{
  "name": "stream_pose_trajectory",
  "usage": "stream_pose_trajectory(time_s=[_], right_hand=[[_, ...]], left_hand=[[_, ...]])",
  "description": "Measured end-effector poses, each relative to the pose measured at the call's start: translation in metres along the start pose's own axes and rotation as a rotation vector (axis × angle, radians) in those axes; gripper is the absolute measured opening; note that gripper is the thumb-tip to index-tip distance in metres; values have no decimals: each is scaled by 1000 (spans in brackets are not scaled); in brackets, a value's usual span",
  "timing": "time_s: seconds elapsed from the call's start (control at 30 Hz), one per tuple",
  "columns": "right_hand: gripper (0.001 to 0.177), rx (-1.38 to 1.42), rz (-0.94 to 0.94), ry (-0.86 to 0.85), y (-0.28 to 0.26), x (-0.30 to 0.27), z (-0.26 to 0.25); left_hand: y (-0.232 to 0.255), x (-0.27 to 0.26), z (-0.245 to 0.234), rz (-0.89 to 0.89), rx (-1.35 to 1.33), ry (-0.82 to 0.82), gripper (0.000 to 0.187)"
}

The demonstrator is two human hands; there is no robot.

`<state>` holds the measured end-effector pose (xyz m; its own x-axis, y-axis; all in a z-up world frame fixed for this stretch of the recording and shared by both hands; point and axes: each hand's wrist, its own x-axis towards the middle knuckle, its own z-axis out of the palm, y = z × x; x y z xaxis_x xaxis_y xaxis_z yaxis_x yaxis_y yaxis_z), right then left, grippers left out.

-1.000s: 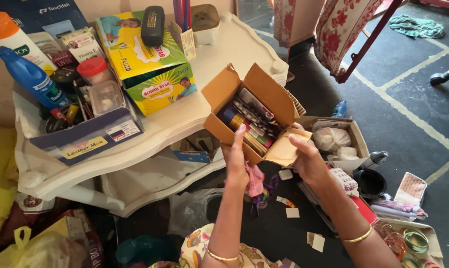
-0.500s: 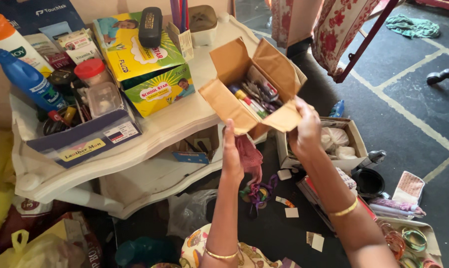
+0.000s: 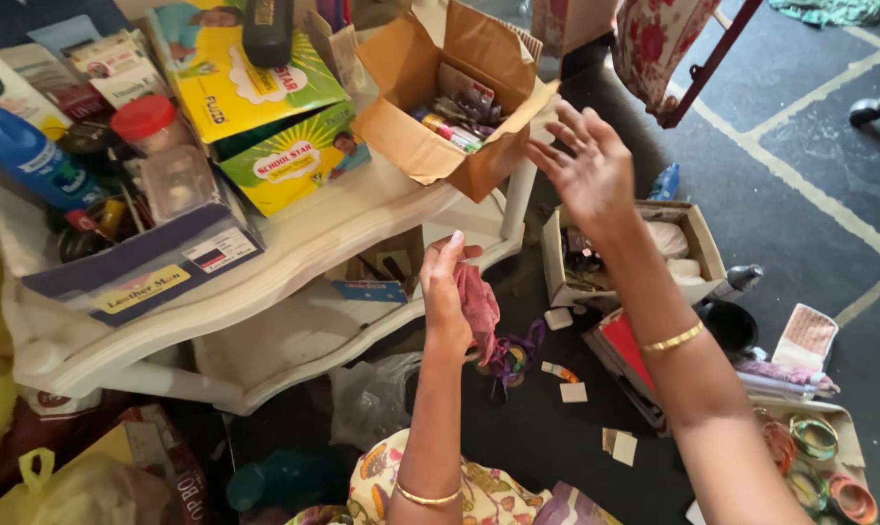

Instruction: The person sits on the floor and organizes various items on a small white table. They wipe the table surface with a pink cloth, move boxes and containers, and place items into a cardboard box.

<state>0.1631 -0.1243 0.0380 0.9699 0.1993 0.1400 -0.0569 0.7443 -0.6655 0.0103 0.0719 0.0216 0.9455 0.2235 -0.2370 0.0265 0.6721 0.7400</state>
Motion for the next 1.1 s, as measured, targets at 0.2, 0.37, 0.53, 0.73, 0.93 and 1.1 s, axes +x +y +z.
stream_pose_trajectory(time_s=[0.2,0.37,0.53,0.73,0.93,1.1], right_hand=[[62,-526,-30,290,44,-111,-141],[77,-1550,39,381,138,-238,-250],[106,-1926,157,338,207,-302,-285],[113,-1823,745,706,247,-296,-269],[97,-1972,406,588,266,-266,-266],[89,-1862,103,476,267,-218,-273]], left_hand=[[-3,-6,6,-25,0,-69,34],[-15,-1,7,-36,11,-46,27],[-29,2,0,39,61,-50,25],[-16,-4,3,-67,-2,-44,26],[-9,-5,10,-62,22,-15,21],[-10,-2,10,-32,-52,-56,20]])
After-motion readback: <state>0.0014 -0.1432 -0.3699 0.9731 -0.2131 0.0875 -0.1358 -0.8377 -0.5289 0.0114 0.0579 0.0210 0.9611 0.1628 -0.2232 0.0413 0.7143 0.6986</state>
